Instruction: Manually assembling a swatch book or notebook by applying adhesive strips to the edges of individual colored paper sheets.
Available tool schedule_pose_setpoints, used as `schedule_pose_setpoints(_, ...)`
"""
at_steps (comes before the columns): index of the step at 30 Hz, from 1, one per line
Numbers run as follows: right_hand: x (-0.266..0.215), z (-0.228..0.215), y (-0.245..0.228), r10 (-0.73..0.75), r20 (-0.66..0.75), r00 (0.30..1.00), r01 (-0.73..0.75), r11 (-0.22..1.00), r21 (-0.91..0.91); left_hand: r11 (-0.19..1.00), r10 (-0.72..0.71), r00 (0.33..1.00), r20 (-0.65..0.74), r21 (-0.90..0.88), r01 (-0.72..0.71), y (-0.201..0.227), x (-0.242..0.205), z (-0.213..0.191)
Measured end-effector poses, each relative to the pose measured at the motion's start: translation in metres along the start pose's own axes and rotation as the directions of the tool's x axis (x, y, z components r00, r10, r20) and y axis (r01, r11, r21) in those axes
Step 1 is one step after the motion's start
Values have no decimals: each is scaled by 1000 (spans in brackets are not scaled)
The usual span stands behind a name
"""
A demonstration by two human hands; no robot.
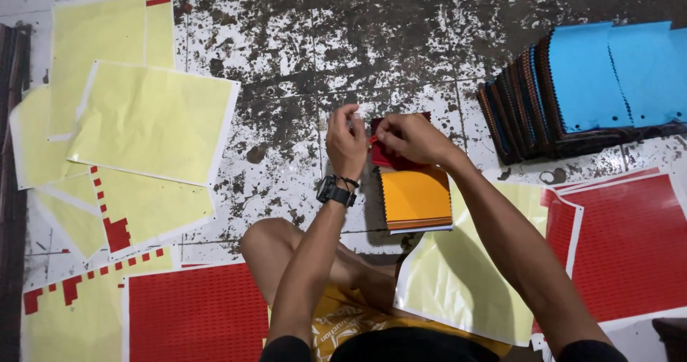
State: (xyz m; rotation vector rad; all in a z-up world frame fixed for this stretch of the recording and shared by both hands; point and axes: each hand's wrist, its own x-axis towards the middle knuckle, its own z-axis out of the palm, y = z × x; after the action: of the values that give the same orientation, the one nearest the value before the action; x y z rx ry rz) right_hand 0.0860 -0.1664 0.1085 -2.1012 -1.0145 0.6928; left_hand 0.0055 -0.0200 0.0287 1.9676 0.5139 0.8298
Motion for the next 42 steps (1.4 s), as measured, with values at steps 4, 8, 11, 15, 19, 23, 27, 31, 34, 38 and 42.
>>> schedule_pose_setpoints(4,2,-2,3,11,-21,1000,-13,996,-89,996,-46,998,-38,80,49,-7,4,-14)
schedule_pose_setpoints(8,7,2,31,-17,-170,985,-7,990,-138,994,-3,999,42,108,-1,-19,0,-19)
schedule_pose_setpoints(11,9,3,40,-18,-212,977,-11,991,-134,988,60,993,99,135,-73,-16,-1,-21)
schedule_pose_setpoints(15,2,3,26,18,-215,976,-21,1000,-10,977,137,977,163,141,-160,-11,-5,-29)
schedule_pose_setpoints(19,5,6,24,91,-211,973,-79,995,61,977,170,973,154,100,-186,-17,-6,-27)
schedule_pose_setpoints(23,12,12,40,86,-238,967,-100,994,-45,958,239,960,143,125,-257,-11,-7,-30)
schedule_pose_setpoints(27,15,18,47,79,-266,961,-107,990,-92,774,483,858,177,373,-512,-34,-3,-15)
schedule_pose_setpoints(31,13,21,39,60,-281,958,-117,975,-190,571,618,741,264,497,-653,-51,3,2)
schedule_pose_setpoints(34,15,14,41,35,-281,959,-108,963,-248,536,616,726,305,513,-671,-51,4,4)
schedule_pose_setpoints(38,24,-5,56,-185,-257,948,-2,808,-589,557,557,746,366,501,-662,-44,4,-2)
schedule_pose_setpoints(42,34,2,100,-505,-263,822,119,604,-788,702,451,789,418,380,-603,-43,6,-5)
